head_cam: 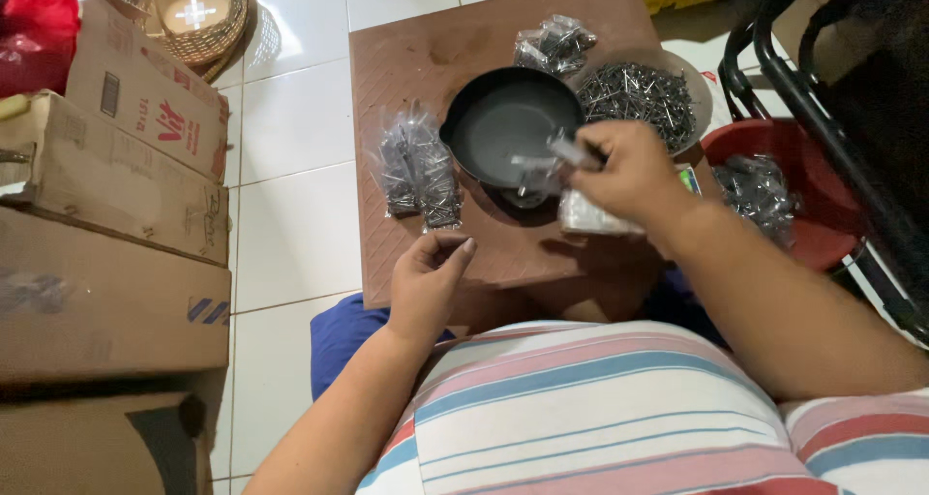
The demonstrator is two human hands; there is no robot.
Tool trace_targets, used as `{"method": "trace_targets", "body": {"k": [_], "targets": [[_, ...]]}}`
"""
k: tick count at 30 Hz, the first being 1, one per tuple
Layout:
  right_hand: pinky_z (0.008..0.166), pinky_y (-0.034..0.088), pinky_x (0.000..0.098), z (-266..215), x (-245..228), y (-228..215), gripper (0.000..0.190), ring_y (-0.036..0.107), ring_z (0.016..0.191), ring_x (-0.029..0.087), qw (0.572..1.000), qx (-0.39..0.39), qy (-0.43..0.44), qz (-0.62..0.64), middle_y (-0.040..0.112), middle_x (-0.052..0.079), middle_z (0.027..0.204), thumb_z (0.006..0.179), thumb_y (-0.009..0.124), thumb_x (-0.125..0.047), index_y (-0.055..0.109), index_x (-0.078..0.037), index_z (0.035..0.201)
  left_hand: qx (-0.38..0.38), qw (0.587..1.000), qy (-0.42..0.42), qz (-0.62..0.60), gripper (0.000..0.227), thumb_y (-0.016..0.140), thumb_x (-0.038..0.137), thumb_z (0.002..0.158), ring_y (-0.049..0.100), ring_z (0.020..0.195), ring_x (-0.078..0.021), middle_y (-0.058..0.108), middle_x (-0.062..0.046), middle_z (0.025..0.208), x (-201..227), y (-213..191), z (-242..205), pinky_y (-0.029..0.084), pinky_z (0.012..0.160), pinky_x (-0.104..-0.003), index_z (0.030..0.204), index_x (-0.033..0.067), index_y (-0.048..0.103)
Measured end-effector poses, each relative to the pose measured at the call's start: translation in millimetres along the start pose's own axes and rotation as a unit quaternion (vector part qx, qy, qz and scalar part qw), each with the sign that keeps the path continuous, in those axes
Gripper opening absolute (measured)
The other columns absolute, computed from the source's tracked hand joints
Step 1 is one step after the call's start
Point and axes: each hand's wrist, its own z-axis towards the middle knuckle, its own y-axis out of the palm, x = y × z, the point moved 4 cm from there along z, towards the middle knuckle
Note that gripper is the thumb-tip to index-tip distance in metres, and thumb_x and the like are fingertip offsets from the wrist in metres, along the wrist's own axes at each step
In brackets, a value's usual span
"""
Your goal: The person picks up small metal staples from a bowl, places them into small plastic bags, and staples each bag shut using a handheld stapler.
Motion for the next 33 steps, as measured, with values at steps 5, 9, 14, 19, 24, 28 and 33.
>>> {"method": "trace_targets", "body": {"k": [5,9,14,19,24,28,33], "targets": [[0.046,0.031,0.0288,88,52,-50,0.007,0.043,0.055,0.01,0.971,0.115,0.115,-0.176,0.051,-0.002,0.059,0.073,0.062,-0.011,0.059,-0.016,0.069,0.016,0.998,-0.015,0.066,0.006,0.066,0.012,0.076,0.046,0.055,-0.0056,0.055,0.001,0.062,0,-5,8,0.039,0.05,-0.019,0.078,0.0065,0.065],[0.053,0.043,0.0384,163,137,-70,0.009,0.056,0.059,0.026,0.924,0.152,0.157,-0.314,0.058,0.007,0.061,0.069,0.059,-0.02,0.066,-0.015,0.073,0.03,0.998,0.004,0.063,0.006,0.067,0.011,0.074,0.056,0.073,-0.0078,0.064,-0.001,0.074,-7,-16,21,0.046,0.07,-0.022,0.078,0.0068,0.066],[0.059,0.047,0.0417,191,163,-64,0.006,0.059,0.07,0.033,0.893,0.149,0.248,-0.344,0.062,0.011,0.073,0.069,0.061,-0.015,0.066,-0.014,0.074,0.054,0.987,-0.045,0.144,0.013,0.065,0.021,0.074,0.058,0.076,-0.0081,0.066,0.0,0.077,9,-26,28,0.045,0.073,-0.022,0.08,0.0096,0.068],[0.066,0.047,0.0395,206,168,-48,0.012,0.061,0.078,0.032,0.881,0.13,0.276,-0.363,0.065,0.01,0.082,0.073,0.065,-0.015,0.069,-0.017,0.085,0.067,0.99,-0.039,0.116,0.01,0.065,0.018,0.074,0.056,0.078,-0.009,0.065,0.0,0.078,-4,-36,41,0.044,0.075,-0.023,0.079,0.0093,0.067],[0.065,0.05,0.0384,216,173,-27,0.02,0.062,0.085,0.031,0.838,0.038,0.268,-0.474,0.065,0.01,0.088,0.069,0.066,-0.019,0.068,-0.016,0.089,0.097,0.987,-0.072,0.108,0.012,0.065,0.018,0.074,0.059,0.08,-0.0109,0.066,-0.002,0.081,-5,-41,44,0.047,0.074,-0.024,0.08,0.009,0.069],[0.059,0.048,0.0402,211,159,-24,0.011,0.061,0.076,0.034,0.865,0.038,0.219,-0.451,0.064,0.01,0.079,0.072,0.061,-0.021,0.066,-0.015,0.08,0.113,0.988,-0.101,0.027,0.014,0.062,0.013,0.078,0.059,0.059,-0.0161,0.062,-0.006,0.078,-4,-41,47,0.054,0.053,-0.027,0.089,0.0066,0.068],[0.057,0.044,0.0329,189,101,-32,0.025,0.057,0.074,0.017,0.98,0.093,0.011,-0.173,0.063,0.006,0.082,0.075,0.077,-0.02,0.067,-0.007,0.094,0.083,0.971,-0.137,0.174,0.033,0.058,0.027,0.076,0.058,0.066,-0.0111,0.068,0.002,0.094,-7,-41,57,0.047,0.069,-0.023,0.106,0.0157,0.063]]}}
